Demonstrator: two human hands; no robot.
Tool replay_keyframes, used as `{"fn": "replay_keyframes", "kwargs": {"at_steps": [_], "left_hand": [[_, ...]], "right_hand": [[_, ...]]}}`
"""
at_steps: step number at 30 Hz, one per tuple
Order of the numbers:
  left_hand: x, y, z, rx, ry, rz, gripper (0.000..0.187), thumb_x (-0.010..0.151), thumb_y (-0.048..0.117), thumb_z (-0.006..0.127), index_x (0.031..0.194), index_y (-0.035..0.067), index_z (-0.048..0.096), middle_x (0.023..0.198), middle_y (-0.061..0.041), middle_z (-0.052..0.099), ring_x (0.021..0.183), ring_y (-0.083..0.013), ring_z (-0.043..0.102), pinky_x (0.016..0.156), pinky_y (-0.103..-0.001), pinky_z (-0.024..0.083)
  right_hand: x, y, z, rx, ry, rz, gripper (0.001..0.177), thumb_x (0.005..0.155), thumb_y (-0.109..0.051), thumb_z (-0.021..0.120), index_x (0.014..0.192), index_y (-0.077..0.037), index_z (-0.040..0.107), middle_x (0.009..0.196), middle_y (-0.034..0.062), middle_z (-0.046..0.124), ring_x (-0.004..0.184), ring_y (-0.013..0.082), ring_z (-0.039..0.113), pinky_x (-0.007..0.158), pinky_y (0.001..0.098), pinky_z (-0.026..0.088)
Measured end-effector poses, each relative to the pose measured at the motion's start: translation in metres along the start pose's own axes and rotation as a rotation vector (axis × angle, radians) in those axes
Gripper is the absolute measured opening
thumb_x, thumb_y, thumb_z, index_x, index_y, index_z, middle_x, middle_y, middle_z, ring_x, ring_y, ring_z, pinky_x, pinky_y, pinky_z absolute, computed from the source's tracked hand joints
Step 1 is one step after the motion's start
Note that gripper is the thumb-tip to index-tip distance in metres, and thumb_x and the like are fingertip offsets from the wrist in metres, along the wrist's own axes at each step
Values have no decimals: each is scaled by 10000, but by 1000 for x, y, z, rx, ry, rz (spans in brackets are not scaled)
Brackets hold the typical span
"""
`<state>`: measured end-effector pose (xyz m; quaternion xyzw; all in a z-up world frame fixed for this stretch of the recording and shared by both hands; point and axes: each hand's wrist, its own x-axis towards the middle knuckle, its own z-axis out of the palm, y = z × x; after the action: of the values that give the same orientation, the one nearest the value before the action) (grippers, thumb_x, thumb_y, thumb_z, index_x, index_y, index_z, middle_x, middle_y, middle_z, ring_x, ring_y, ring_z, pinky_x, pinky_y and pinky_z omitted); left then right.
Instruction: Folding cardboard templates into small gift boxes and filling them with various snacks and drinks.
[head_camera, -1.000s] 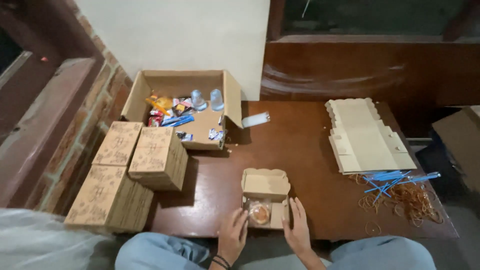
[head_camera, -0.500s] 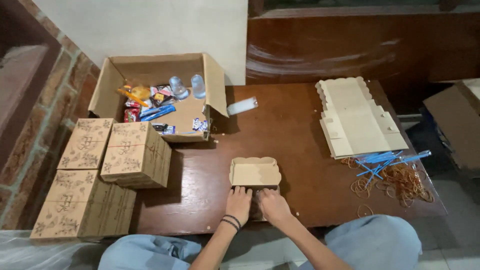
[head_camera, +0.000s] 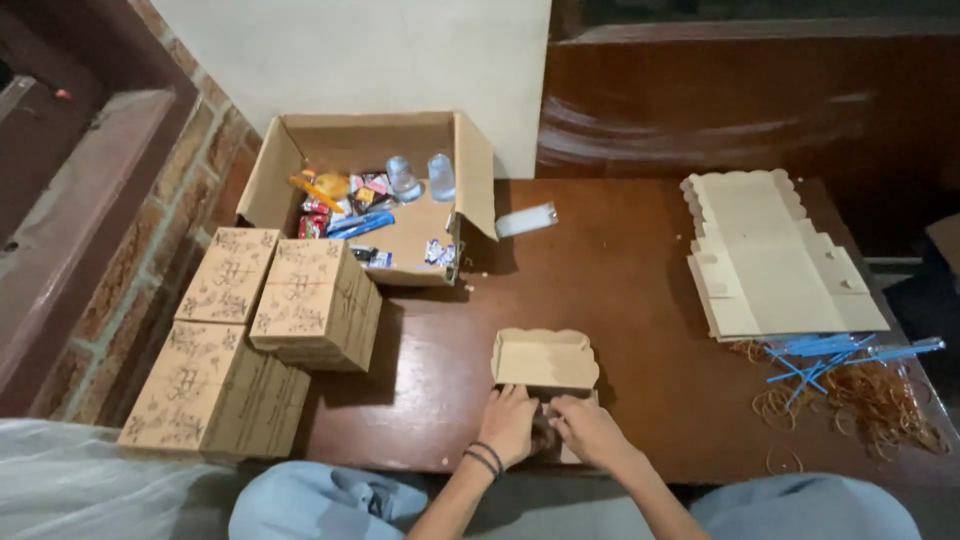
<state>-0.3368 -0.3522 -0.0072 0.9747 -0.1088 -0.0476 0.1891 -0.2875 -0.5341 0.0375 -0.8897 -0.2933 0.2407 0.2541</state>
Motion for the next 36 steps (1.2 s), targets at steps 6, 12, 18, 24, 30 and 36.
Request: {"fn": "replay_keyframes", "kwargs": {"at_steps": [6,12,18,24,30,36], "left_hand": [[-1,0,-12,-6,-40,7,263,732,-24,608,881,164,714,953,-60,645,964,-308,556,828,-436,370],[4,13,-41,-89,-146,-49,101,882,223,600,911,146,657,959,-54,644,981,-302,552,863,-447,358],[14,6,-12,-22,80,60,212,840,326,666,843,118,627,974,-119,588,964,-357,532,821,-514,367],[31,8,-18,-129,-207,-28,294,874,321,620,1029,81,547,1107,-153,660,1035,-375,553,850,-502,347],[40,14,-8,-534,-87,-179,332,942,428,488,1034,172,680,1119,-105,749,1075,-392,633,946,-520,374],[40,5,13,-660,-126,-327,357,1044,274,478,1298,44,577,1321,-212,595,1230,-361,563,1017,-458,457]], "right_hand": [[3,8,5,-47,29,-42,136,975,-177,568,970,-166,704,977,36,689,855,298,646,765,436,505],[9,33,18,-304,133,-194,276,946,-150,587,1172,-168,745,921,35,647,909,292,644,743,473,545],[16,27,23,-569,403,-404,69,792,-171,687,728,-173,663,752,35,637,710,251,616,634,403,522],[22,46,60,-267,171,40,312,806,69,516,1071,-92,554,998,136,567,968,420,558,634,568,574],[32,57,37,-19,195,116,166,864,8,412,906,-101,530,889,169,650,871,381,561,690,537,472],[12,5,-18,203,83,260,159,989,-129,442,867,-113,542,883,74,664,838,250,596,729,384,449]]}}
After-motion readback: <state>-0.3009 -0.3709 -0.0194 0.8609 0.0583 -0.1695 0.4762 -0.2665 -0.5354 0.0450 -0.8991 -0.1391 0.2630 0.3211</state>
